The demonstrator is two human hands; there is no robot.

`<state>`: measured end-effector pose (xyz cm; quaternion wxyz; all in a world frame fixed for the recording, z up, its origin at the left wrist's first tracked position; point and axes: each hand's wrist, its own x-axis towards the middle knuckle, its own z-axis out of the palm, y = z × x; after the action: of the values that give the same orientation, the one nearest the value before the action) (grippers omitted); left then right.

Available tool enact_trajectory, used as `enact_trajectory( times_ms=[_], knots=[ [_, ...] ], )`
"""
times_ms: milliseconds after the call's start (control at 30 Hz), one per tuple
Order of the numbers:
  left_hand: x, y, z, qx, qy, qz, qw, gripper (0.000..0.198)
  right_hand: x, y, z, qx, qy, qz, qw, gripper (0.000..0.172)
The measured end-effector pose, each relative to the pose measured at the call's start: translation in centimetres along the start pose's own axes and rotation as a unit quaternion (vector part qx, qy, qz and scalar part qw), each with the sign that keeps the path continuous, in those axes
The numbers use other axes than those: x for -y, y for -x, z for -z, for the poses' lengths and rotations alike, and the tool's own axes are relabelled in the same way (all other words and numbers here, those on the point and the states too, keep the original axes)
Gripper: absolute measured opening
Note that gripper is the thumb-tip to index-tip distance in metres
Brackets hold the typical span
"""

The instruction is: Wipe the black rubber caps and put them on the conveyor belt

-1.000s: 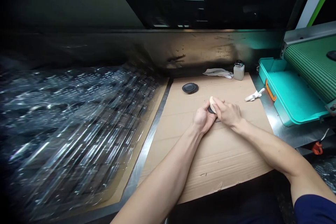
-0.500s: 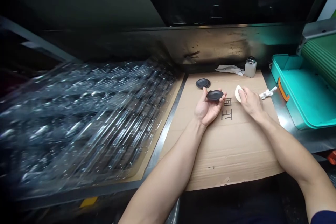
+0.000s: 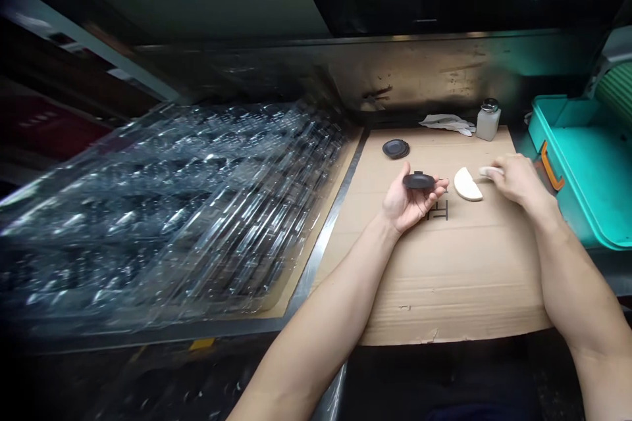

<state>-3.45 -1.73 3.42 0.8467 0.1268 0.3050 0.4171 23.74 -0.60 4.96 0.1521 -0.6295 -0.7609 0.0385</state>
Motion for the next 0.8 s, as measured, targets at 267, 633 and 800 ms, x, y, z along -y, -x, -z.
enact_trajectory(
  times_ms=[267, 633, 800],
  knots=[
    [2.3, -1.1, 0.4, 0.063, -0.197, 0.004, 0.978, 0.075, 7.8, 1.4, -2.4, -0.018, -0.209, 0.149, 0.966, 0.019],
    [3.0, -0.6, 0.0, 0.045, -0.303, -0.020, 0.952, 0.078, 7.8, 1.4, -3.6, -0.034, -0.059, 0.175, 0.982, 0.025],
    [2.9, -0.6, 0.1, 0.039, -0.314, -0.008, 0.949, 0.080, 7.6, 1.5, -2.7, -0.008, -0.049, 0.156, 0.986, 0.024]
  ],
)
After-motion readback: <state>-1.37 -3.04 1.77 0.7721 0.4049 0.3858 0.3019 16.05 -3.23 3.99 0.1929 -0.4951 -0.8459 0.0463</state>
